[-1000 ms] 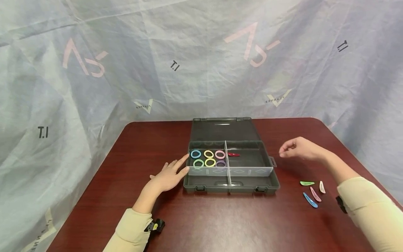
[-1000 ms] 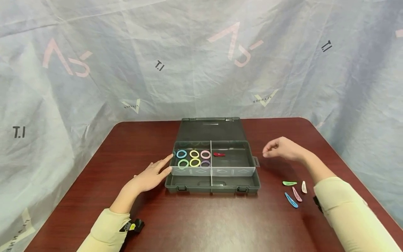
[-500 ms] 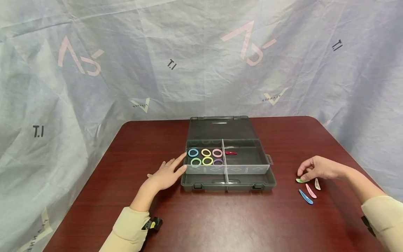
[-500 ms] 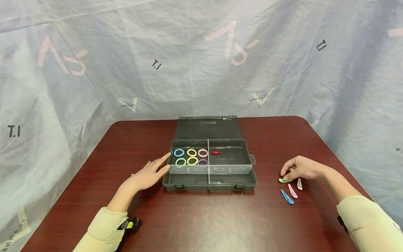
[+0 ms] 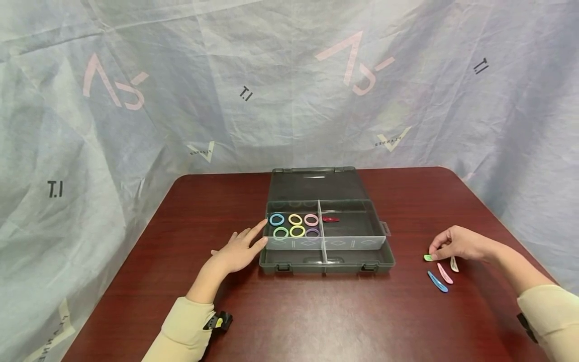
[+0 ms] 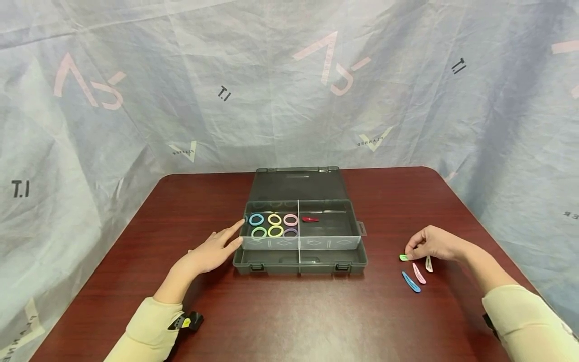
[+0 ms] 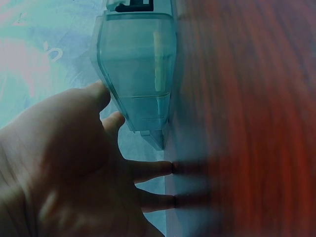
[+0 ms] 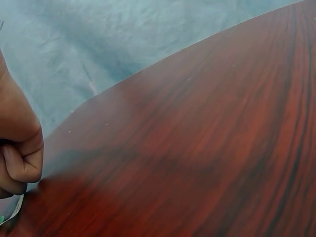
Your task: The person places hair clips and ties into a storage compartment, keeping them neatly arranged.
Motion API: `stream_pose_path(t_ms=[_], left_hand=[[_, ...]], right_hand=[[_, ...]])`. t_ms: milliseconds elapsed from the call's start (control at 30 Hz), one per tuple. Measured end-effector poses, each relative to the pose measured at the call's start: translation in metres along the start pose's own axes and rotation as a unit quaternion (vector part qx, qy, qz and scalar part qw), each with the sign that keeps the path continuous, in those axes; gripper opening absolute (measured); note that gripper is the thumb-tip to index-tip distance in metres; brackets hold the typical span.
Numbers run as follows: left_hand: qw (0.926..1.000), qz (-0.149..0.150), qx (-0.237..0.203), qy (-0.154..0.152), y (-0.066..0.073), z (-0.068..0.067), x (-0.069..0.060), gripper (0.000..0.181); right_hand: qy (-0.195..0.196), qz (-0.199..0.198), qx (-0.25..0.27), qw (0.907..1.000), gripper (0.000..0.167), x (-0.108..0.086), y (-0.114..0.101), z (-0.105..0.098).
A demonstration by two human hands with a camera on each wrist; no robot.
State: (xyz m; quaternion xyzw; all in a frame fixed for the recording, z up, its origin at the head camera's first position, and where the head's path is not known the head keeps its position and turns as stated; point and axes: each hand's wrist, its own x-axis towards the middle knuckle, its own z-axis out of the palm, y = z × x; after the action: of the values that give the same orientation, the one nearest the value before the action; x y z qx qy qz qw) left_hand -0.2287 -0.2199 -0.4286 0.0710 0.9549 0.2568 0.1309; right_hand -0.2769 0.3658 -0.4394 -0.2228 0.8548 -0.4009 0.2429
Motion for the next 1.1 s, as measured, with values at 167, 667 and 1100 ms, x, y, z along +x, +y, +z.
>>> stream_pose_path(t_ms=[167,667,1100], left_hand=[[1.0000,-0.001,-0.001,0.001,0.001,0.001,0.000,0.064],[1.0000,-0.003,-0.003,0.005,0.000,0.001,0.000,0.065],[1.0000,-0.002,-0.004,0.007,0.000,0.002,0.000,0.064]], right_hand=[[-0.019,0.014,0.001,0.9997,0.014,0.002,-0.002,-0.001],[-0.022,0.030,-0.008,0.9993,0.019,0.025,-0.026,-0.018],[0.039,0.066,-0.018,0.9969,0.028,0.066,-0.076,-0.024]])
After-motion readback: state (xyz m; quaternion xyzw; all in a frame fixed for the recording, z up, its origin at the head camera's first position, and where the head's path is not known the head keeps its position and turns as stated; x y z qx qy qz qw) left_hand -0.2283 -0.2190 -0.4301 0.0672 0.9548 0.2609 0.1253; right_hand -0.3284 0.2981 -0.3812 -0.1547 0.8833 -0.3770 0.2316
